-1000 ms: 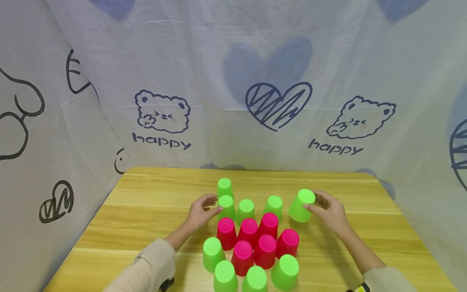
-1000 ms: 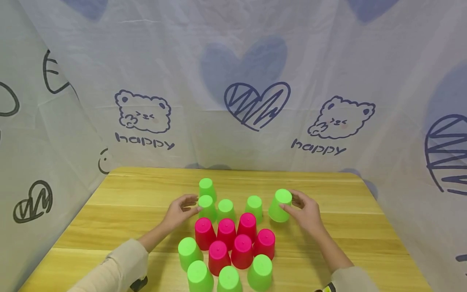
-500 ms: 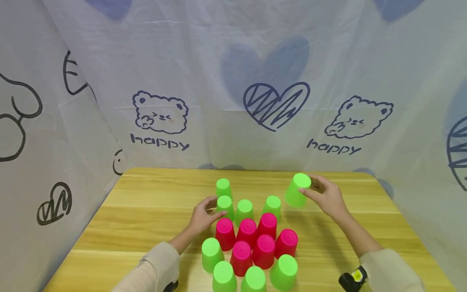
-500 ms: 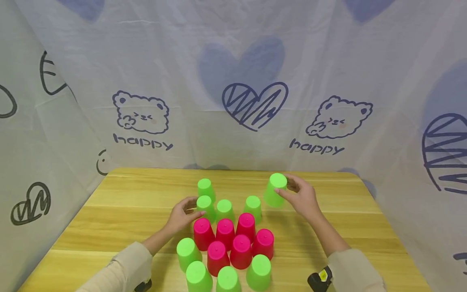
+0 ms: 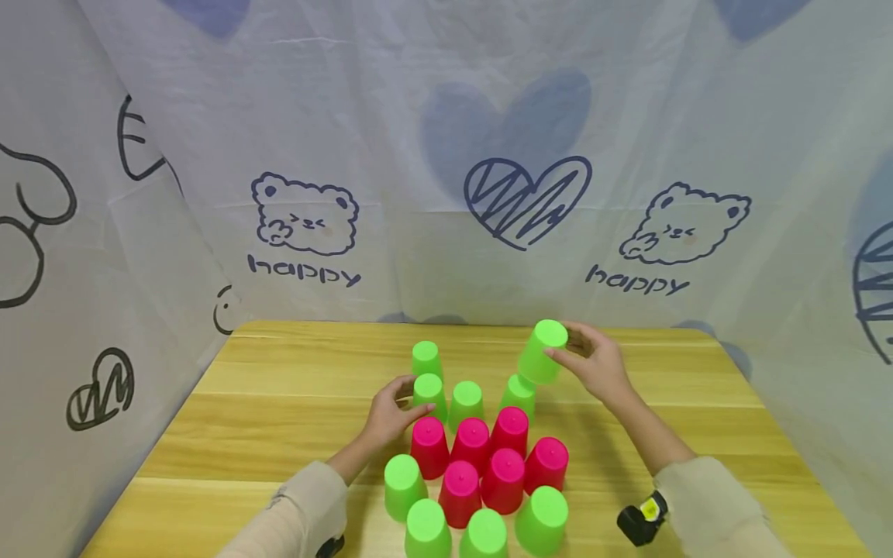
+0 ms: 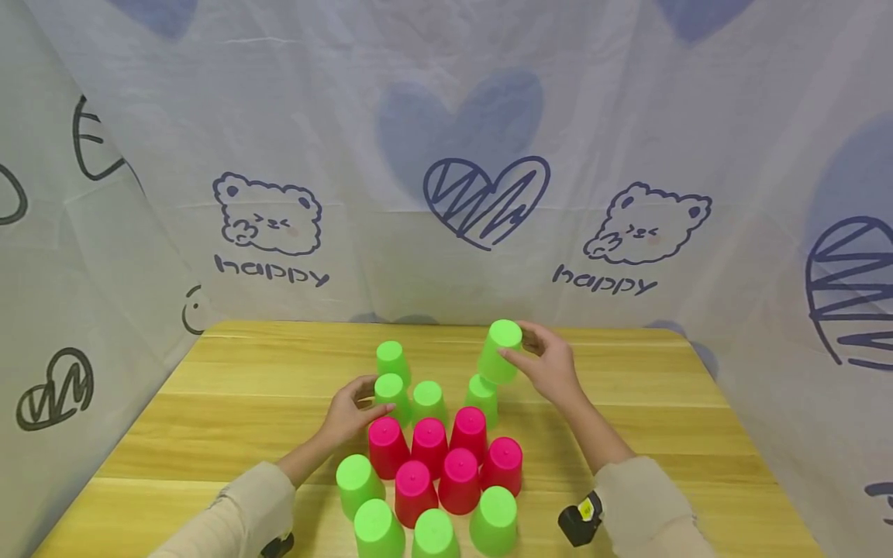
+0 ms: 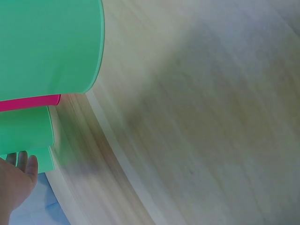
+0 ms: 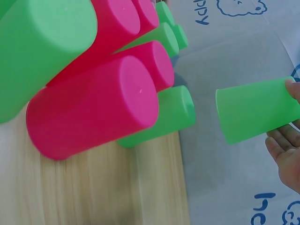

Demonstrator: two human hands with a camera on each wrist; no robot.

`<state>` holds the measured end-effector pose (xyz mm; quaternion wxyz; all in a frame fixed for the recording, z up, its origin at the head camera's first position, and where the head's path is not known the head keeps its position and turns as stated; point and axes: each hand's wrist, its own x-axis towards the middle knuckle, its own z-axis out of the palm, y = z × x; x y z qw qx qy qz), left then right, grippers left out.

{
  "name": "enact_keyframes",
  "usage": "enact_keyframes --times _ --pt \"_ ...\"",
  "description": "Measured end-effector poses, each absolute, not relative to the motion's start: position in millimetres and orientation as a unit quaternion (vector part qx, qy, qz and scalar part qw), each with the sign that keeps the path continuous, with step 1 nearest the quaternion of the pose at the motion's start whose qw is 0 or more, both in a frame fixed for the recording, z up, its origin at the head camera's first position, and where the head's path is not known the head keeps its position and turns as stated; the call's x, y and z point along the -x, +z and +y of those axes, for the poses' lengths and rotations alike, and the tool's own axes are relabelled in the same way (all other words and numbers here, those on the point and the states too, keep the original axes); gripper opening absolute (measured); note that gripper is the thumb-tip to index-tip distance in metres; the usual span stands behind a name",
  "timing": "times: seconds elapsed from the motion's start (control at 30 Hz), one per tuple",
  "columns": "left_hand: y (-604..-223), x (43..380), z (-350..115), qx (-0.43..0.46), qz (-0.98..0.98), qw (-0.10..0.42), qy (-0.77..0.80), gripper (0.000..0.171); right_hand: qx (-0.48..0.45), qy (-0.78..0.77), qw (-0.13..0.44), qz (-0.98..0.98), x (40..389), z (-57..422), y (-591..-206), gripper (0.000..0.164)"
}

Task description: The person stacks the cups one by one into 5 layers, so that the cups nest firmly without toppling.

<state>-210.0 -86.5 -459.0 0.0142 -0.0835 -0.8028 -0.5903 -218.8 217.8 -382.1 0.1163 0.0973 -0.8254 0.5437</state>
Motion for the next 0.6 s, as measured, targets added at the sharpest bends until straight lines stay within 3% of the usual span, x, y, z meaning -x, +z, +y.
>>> enact_keyframes --times 0.6 --pt "-462 211 -87 0.088 -0.798 0.014 -0.596 0.043 -0.08 0.549 0.111 -0.824 239 179 -388 0.046"
